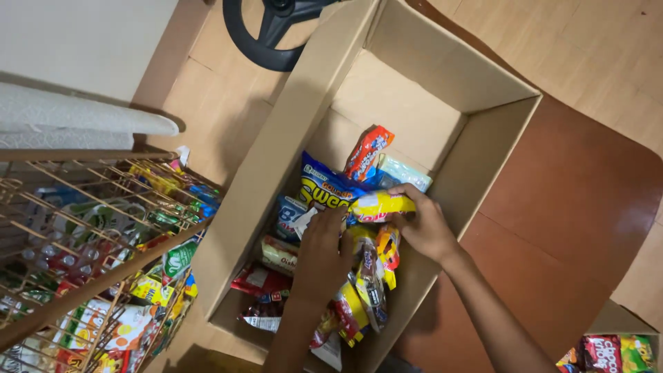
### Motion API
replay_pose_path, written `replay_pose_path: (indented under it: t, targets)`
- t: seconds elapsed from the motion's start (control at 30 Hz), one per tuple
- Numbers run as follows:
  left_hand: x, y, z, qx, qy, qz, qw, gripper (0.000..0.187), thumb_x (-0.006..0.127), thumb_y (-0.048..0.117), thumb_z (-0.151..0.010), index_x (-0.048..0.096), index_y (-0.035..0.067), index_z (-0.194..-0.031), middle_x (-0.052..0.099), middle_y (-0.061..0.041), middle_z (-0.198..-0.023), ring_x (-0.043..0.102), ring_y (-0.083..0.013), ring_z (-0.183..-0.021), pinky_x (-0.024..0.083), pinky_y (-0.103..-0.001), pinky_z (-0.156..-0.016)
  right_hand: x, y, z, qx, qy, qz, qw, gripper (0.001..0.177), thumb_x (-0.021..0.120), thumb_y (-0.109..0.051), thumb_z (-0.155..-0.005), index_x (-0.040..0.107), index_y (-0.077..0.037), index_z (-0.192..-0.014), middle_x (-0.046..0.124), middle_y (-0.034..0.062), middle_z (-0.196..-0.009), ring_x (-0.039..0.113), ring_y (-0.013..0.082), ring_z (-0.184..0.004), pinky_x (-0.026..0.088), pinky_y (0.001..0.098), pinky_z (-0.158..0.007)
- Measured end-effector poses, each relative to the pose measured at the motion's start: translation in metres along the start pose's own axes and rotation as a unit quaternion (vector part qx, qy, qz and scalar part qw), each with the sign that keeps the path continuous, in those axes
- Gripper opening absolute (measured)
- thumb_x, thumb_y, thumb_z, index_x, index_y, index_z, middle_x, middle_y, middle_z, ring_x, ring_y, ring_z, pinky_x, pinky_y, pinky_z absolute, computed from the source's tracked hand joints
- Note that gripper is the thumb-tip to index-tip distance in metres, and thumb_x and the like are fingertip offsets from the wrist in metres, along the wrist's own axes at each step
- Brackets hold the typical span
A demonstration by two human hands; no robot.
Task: The recorder is taking various snack bags out of a cardboard box on the floor and organizing them onto a wire display rack.
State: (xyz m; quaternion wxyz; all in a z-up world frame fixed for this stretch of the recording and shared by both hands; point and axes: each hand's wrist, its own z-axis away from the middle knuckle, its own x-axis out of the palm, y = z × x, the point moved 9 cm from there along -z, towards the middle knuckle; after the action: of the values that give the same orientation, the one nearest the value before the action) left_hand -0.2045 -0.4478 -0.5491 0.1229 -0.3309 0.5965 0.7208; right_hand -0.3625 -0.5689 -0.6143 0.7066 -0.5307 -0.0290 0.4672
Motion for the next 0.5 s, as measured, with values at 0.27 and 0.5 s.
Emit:
replay_pose_path:
  t: [0.27,0.5]
  targets:
    - [-0.006,0.011,-0.008,-0.061,0.01,0.147,0.987,0.066,0.072,0.021,-0.091,0.043,-0.007,-0.143,0.058,-0.028,-0.131,0.055,-0.0397,-0.122,0.044,-0.048,-0.101,-0.024,-0.022,0.023,-0.015,0.056,-0.223,0.973,0.033,0.072,-0.014,-0.096,0.062,-0.002,-0.125,0.071,0.0099,-0.111,0.063,0.0144,-0.104,0.052,0.0287,-0.09]
    - [-0.009,0.046,0.012,-0.166,-0.058,0.422,0.89,0.044,0.071,0.026,-0.095,0.06,0.0,-0.129,0.073,-0.006,-0.11,0.068,-0.0095,-0.099,0.057,-0.027,-0.085,-0.023,-0.054,0.056,0.079,0.074,-0.414,0.904,0.041,0.057,-0.035,-0.098,0.057,-0.006,-0.127,0.068,0.0036,-0.117,0.064,0.013,-0.112,0.051,0.0324,-0.096]
